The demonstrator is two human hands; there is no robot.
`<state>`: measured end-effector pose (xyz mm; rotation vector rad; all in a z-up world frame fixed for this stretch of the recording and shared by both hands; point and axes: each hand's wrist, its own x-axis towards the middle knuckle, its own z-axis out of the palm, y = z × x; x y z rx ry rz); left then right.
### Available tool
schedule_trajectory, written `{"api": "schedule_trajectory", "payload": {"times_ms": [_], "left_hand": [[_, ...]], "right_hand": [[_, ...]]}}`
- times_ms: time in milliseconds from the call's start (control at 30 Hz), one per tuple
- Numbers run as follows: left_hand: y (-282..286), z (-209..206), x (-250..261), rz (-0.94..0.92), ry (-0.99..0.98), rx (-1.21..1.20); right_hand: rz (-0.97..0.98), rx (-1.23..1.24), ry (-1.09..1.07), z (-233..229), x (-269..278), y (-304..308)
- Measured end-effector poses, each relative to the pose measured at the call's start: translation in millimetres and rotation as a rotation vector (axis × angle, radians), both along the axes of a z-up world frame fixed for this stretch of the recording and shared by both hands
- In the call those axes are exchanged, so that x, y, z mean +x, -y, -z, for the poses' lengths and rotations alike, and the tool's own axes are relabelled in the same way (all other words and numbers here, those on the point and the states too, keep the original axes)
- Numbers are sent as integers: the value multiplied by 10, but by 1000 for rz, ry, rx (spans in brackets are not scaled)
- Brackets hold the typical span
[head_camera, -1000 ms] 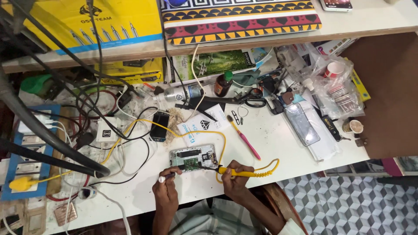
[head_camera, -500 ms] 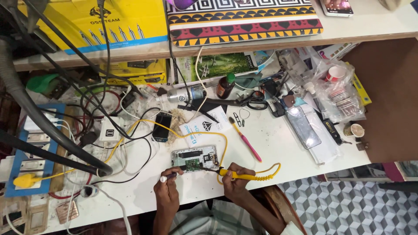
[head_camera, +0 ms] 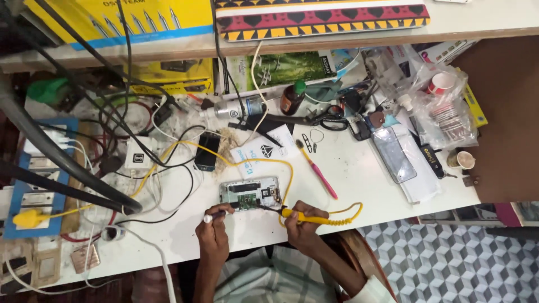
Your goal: The person uses a soldering iron and solder wire to reflow or attach components on a small circuit board. They hold the board steady with one hand while applying heat and solder with the other, working across multiple points on the board.
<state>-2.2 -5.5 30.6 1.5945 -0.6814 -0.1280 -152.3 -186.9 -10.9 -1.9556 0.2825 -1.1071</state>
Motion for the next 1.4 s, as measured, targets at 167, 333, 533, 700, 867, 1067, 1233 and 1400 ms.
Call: {"api": "schedule_trajectory", "payload": {"times_ms": [167,333,533,700,867,1067,1233,1400], "left_hand": [[-14,78,18,-12,-33,-4],[-36,87,14,3,-33,13],[-26,84,19,9,-23,13],[-44,69,10,9,-9,24],[-44,9,6,11,-30,75],[-52,43,21,30,81,9],[-44,31,36,-24,-44,87],[-53,65,-3,25,50,32]], "right_hand": [[25,-32,-43,21,-9,50],[38,-51,-71,-4,-18,45],[8,-38,16,21,9,46],[15,-62,-42,48,11,62],[-10,-35,11,2,9,46],[58,-122,-54,98,-41,77],[172,-299,-94,143,18,84],[-25,52,-53,85,-56,59]]}}
